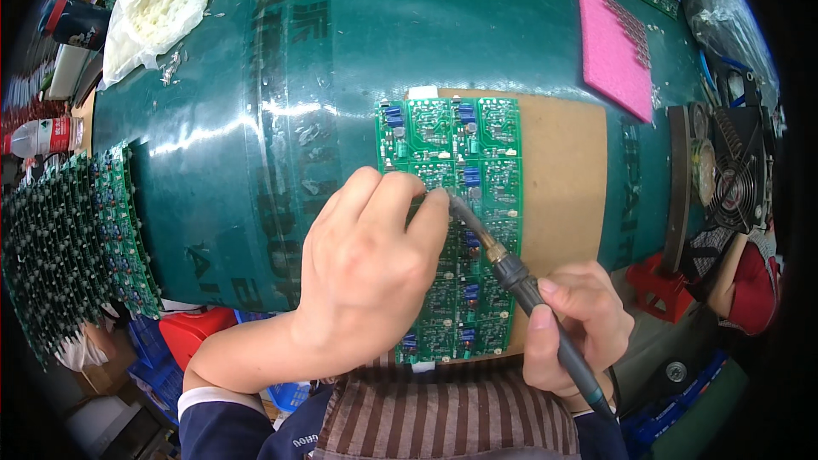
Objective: The person inserts small components into a circuit board, covers the board with cardboard, flips it over, and solders the component pins using a soldering iron.
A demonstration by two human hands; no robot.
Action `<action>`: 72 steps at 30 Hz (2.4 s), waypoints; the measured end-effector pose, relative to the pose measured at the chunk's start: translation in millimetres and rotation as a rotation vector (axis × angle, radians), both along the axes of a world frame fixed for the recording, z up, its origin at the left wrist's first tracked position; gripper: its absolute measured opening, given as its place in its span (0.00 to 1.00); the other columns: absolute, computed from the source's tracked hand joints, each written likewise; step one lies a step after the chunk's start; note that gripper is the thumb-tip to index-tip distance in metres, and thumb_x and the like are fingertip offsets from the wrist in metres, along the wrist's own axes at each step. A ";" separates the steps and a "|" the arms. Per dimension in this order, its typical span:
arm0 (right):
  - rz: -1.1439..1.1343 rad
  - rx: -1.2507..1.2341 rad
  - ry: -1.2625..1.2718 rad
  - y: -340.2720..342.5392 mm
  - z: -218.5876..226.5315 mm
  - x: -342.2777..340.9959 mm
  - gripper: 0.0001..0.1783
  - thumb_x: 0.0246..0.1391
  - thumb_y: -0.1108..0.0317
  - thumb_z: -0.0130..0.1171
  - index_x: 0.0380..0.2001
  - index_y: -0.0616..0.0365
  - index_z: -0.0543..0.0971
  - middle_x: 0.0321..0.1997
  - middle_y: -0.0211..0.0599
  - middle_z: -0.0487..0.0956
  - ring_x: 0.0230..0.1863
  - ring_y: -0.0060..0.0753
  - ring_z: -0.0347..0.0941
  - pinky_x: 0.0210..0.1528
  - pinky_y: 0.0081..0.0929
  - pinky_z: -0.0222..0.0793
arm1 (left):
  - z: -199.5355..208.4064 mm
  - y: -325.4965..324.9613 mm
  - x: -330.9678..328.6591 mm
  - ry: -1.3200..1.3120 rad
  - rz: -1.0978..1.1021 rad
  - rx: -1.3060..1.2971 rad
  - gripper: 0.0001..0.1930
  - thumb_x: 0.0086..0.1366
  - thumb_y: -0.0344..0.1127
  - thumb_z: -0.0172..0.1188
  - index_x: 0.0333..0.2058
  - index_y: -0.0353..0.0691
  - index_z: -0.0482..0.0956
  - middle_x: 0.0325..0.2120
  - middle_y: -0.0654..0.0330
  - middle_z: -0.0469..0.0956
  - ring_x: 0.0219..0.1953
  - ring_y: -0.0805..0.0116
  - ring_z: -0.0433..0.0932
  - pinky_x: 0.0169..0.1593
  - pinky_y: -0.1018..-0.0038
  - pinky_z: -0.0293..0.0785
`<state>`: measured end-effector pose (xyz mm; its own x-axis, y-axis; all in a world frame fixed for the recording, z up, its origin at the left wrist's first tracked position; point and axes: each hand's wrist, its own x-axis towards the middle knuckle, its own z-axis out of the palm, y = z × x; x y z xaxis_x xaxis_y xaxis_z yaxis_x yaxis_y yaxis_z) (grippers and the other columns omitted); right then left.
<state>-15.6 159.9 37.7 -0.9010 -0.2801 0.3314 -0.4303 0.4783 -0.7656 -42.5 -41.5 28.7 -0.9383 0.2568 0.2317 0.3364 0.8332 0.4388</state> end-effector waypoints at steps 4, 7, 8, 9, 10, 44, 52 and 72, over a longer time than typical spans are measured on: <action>-0.024 -0.024 -0.021 6.2 1.6 0.9 0.10 0.43 0.77 0.61 0.33 0.65 0.77 0.22 0.39 0.78 0.22 0.37 0.75 0.28 0.28 0.73 | 2.4 1.6 0.1 0.006 -0.007 -0.018 0.12 0.48 0.22 0.66 0.35 0.36 0.82 0.30 0.60 0.78 0.27 0.63 0.72 0.28 0.71 0.70; -0.116 -0.021 0.005 24.0 5.8 9.1 0.11 0.43 0.77 0.57 0.34 0.65 0.76 0.21 0.38 0.76 0.20 0.36 0.71 0.27 0.29 0.70 | 12.7 1.7 -0.6 -0.024 0.002 -0.012 0.12 0.49 0.20 0.65 0.36 0.36 0.82 0.31 0.54 0.81 0.27 0.61 0.78 0.31 0.70 0.75; -0.142 0.001 0.013 29.8 3.8 11.6 0.11 0.43 0.77 0.57 0.34 0.65 0.76 0.21 0.38 0.76 0.20 0.36 0.71 0.27 0.29 0.70 | 14.5 0.3 -0.2 -0.015 0.022 0.045 0.12 0.51 0.19 0.64 0.36 0.35 0.82 0.29 0.52 0.81 0.26 0.60 0.80 0.31 0.73 0.75; -0.249 -0.001 0.075 38.8 6.7 17.1 0.11 0.44 0.77 0.55 0.35 0.66 0.75 0.23 0.39 0.76 0.21 0.36 0.71 0.28 0.29 0.70 | 14.5 -0.2 -1.2 0.014 0.010 0.091 0.14 0.50 0.19 0.63 0.37 0.36 0.82 0.30 0.54 0.81 0.28 0.61 0.80 0.31 0.71 0.76; -0.331 -0.021 0.134 49.9 1.0 19.9 0.11 0.46 0.77 0.54 0.36 0.66 0.75 0.24 0.41 0.76 0.23 0.36 0.72 0.29 0.28 0.70 | 8.8 -1.6 -0.7 0.036 0.020 0.119 0.15 0.48 0.19 0.62 0.37 0.37 0.82 0.30 0.55 0.81 0.29 0.61 0.80 0.31 0.69 0.76; 0.006 -0.006 0.058 16.1 -5.8 44.6 0.12 0.42 0.77 0.56 0.35 0.65 0.75 0.23 0.43 0.76 0.21 0.39 0.72 0.25 0.31 0.71 | -14.8 4.6 47.7 0.057 0.115 0.169 0.09 0.46 0.25 0.66 0.29 0.38 0.77 0.44 0.56 0.76 0.23 0.66 0.75 0.27 0.73 0.73; 0.022 0.018 0.044 14.3 -5.7 42.3 0.12 0.41 0.78 0.57 0.34 0.65 0.75 0.23 0.42 0.76 0.22 0.39 0.73 0.26 0.31 0.71 | -16.2 6.1 43.1 0.062 0.112 0.187 0.10 0.46 0.21 0.68 0.28 0.37 0.79 0.44 0.57 0.77 0.18 0.76 0.67 0.23 0.77 0.68; 0.029 0.005 0.021 12.2 -4.4 41.4 0.13 0.41 0.78 0.58 0.35 0.65 0.76 0.22 0.42 0.76 0.22 0.40 0.74 0.26 0.30 0.73 | -17.1 7.5 46.9 -0.025 0.135 0.188 0.09 0.47 0.22 0.68 0.29 0.39 0.80 0.44 0.57 0.76 0.18 0.75 0.69 0.23 0.76 0.69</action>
<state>25.8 172.2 33.3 -0.8854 -0.3075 0.3486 -0.4598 0.4696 -0.7537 4.3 -34.0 11.6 -0.9672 0.0835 0.2400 0.2149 0.7728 0.5972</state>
